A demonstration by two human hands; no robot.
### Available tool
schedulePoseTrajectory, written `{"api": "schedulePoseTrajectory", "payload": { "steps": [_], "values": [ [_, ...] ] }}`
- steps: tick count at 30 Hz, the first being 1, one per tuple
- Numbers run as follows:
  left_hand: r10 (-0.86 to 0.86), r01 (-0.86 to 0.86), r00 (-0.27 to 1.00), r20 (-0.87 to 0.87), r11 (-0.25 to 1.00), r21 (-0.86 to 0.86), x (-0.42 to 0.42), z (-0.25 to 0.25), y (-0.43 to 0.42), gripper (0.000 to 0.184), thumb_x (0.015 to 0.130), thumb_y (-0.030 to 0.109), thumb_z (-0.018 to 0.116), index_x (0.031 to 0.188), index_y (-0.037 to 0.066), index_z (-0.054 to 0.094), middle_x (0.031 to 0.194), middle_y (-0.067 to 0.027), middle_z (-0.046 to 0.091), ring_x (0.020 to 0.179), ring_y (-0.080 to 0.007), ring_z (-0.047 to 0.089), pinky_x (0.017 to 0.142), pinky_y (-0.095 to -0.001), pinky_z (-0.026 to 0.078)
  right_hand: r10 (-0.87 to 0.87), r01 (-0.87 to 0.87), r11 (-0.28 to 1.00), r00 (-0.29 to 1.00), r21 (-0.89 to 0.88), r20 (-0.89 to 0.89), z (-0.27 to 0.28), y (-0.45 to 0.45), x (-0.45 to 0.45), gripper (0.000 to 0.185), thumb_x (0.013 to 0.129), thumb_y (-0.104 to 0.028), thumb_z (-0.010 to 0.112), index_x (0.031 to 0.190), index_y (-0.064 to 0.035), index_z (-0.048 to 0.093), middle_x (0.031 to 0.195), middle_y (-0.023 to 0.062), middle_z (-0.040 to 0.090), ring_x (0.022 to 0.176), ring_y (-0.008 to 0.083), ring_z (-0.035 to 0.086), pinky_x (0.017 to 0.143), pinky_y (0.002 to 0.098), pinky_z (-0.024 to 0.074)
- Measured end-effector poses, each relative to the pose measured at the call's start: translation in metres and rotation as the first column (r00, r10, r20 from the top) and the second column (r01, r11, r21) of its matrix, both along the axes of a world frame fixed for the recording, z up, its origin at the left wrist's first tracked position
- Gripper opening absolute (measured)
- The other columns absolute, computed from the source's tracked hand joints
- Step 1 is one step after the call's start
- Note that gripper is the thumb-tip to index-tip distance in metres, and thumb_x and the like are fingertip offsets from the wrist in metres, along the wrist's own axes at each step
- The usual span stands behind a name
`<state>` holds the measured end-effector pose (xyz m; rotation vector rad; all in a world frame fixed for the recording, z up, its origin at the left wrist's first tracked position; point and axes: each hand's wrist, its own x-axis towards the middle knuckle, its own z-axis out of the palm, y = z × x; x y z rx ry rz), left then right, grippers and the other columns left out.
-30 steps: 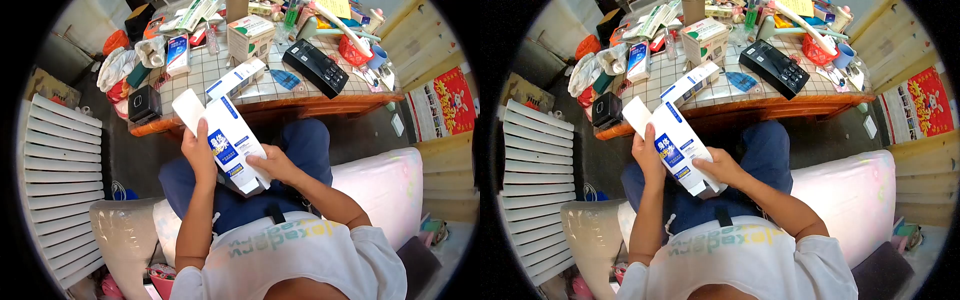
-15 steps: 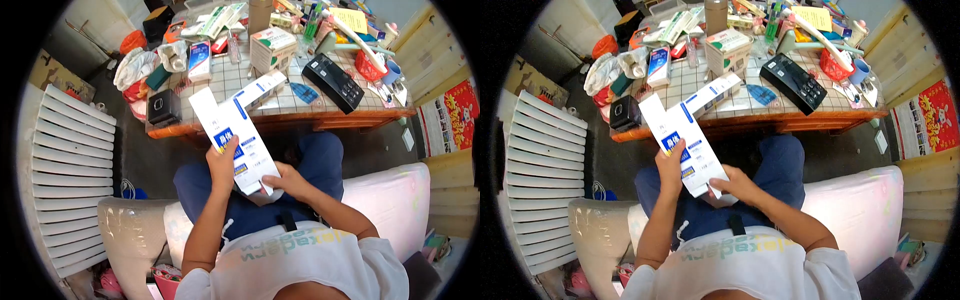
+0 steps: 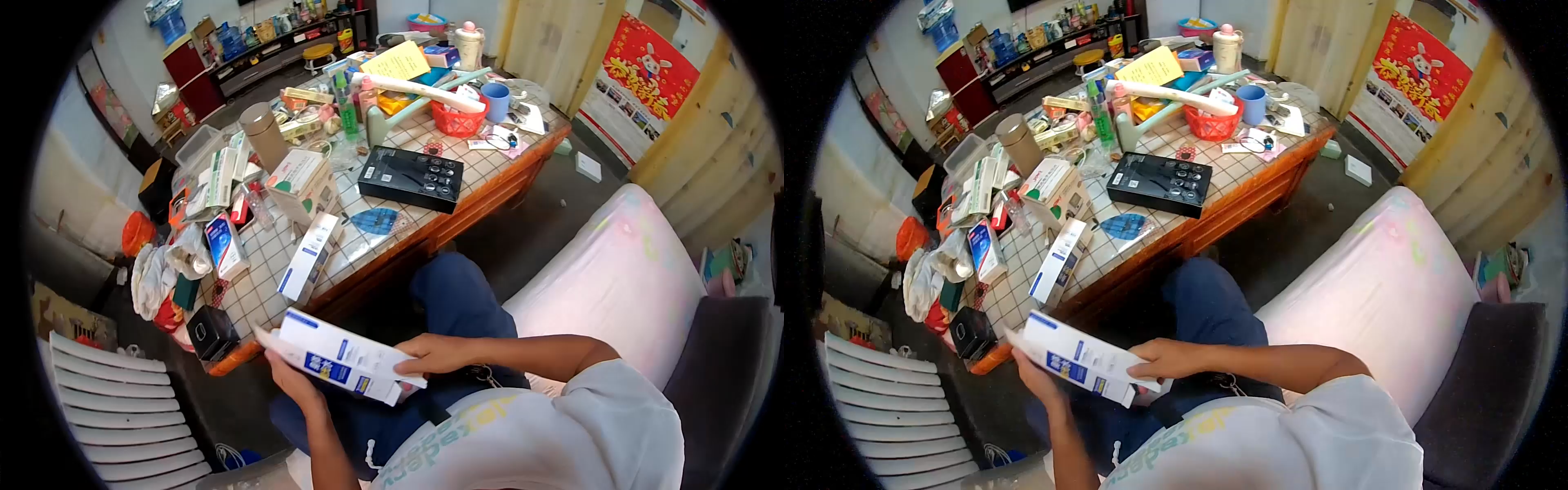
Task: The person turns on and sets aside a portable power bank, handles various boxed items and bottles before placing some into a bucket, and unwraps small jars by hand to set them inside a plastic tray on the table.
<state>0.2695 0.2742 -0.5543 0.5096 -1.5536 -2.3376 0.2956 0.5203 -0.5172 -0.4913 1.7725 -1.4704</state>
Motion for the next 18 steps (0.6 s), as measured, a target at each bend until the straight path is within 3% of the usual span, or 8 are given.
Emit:
{"api": "schedulePoseTrajectory", "payload": {
  "steps": [5,8,9,11,12,15,16,18],
  "values": [
    [0.044,-0.028,0.997,0.070,0.977,-0.212,-0.009,-0.016,-0.020,0.032,0.094,0.029,0.037,0.090,0.004,0.055,0.077,-0.0024,0.054,0.065,-0.0087,0.048,0.065,-0.0238,0.040,0.045,-0.031,0.984,0.996,-0.174,0.080,0.044,0.018,-0.033,0.026,0.090,-0.024,0.049,0.103,-0.0024,0.054,0.082,0.0044,0.062,0.072,0.0099,0.059,0.063,0.0261,0.0478],
    [0.063,-0.054,0.998,0.009,0.909,-0.413,-0.008,0.002,-0.003,0.021,0.091,0.021,0.045,0.084,0.003,0.053,0.074,-0.0023,0.052,0.062,-0.0069,0.045,0.057,-0.0198,0.038,-0.043,0.025,0.991,0.989,-0.128,-0.138,0.101,0.023,-0.093,0.024,0.090,-0.022,0.050,0.105,-0.0038,0.053,0.078,0.0053,0.063,0.068,0.0106,0.060,0.062,0.0265,0.0483],
    [0.062,-0.061,0.998,-0.013,0.903,-0.426,-0.008,0.002,0.000,0.017,0.090,0.018,0.047,0.083,0.003,0.052,0.074,-0.0025,0.052,0.063,-0.0071,0.046,0.058,-0.0197,0.039,-0.121,0.089,0.992,0.892,-0.093,-0.436,0.119,0.024,-0.126,0.028,0.090,-0.026,0.048,0.106,-0.0031,0.052,0.083,0.0075,0.062,0.074,0.0123,0.061,0.064,0.0261,0.0482],
    [-0.046,-0.002,0.995,-0.091,0.882,-0.471,-0.012,-0.006,-0.006,0.015,0.090,0.015,0.048,0.083,0.002,0.052,0.076,-0.0026,0.051,0.064,-0.0079,0.046,0.060,-0.0207,0.040,-0.537,0.375,0.752,0.825,-0.543,-0.175,0.146,0.013,-0.206,0.037,0.091,-0.034,0.041,0.103,-0.0027,0.057,0.084,0.0023,0.062,0.072,0.0112,0.056,0.069,0.0254,0.0443],
    [-0.045,-0.019,0.995,-0.091,0.797,-0.604,-0.013,-0.007,-0.009,0.014,0.088,0.014,0.051,0.083,0.001,0.053,0.076,-0.0034,0.051,0.065,-0.0098,0.047,0.063,-0.0233,0.041,-0.406,0.271,0.815,0.898,-0.512,-0.171,0.169,0.017,-0.253,0.036,0.088,-0.034,0.047,0.102,-0.0023,0.058,0.083,0.0018,0.062,0.069,0.0119,0.056,0.068,0.0244,0.0447],
    [0.032,-0.135,0.990,-0.137,0.496,-0.858,-0.019,0.004,-0.007,0.014,0.084,0.014,0.056,0.086,0.000,0.056,0.087,-0.0128,0.055,0.081,-0.0239,0.052,0.075,-0.0301,0.041,-0.639,0.486,0.547,0.768,-0.682,0.035,0.203,0.011,-0.279,0.051,0.087,-0.034,0.047,0.125,-0.0007,0.038,0.127,0.0205,0.041,0.113,0.0269,0.045,0.091,0.0379,0.0403],
    [0.042,-0.044,0.999,-0.025,0.543,-0.838,-0.022,0.005,-0.009,0.016,0.081,0.015,0.059,0.088,0.001,0.056,0.095,-0.0145,0.054,0.091,-0.0274,0.051,0.081,-0.0324,0.040,-0.644,0.431,0.579,0.763,-0.692,-0.064,0.187,0.010,-0.279,0.053,0.087,-0.036,0.048,0.125,0.0003,0.038,0.123,0.0206,0.045,0.107,0.0271,0.049,0.086,0.0353,0.0432],
    [0.011,-0.183,0.982,-0.187,0.260,-0.948,-0.035,-0.004,-0.012,0.028,0.076,0.018,0.064,0.096,0.001,0.055,0.105,-0.0167,0.052,0.101,-0.0311,0.048,0.088,-0.0361,0.037,-0.615,0.347,0.706,0.732,-0.617,-0.293,0.165,0.004,-0.251,0.056,0.086,-0.043,0.047,0.119,0.0017,0.041,0.110,0.0192,0.054,0.096,0.0281,0.055,0.080,0.0335,0.0464]
  ]
}}
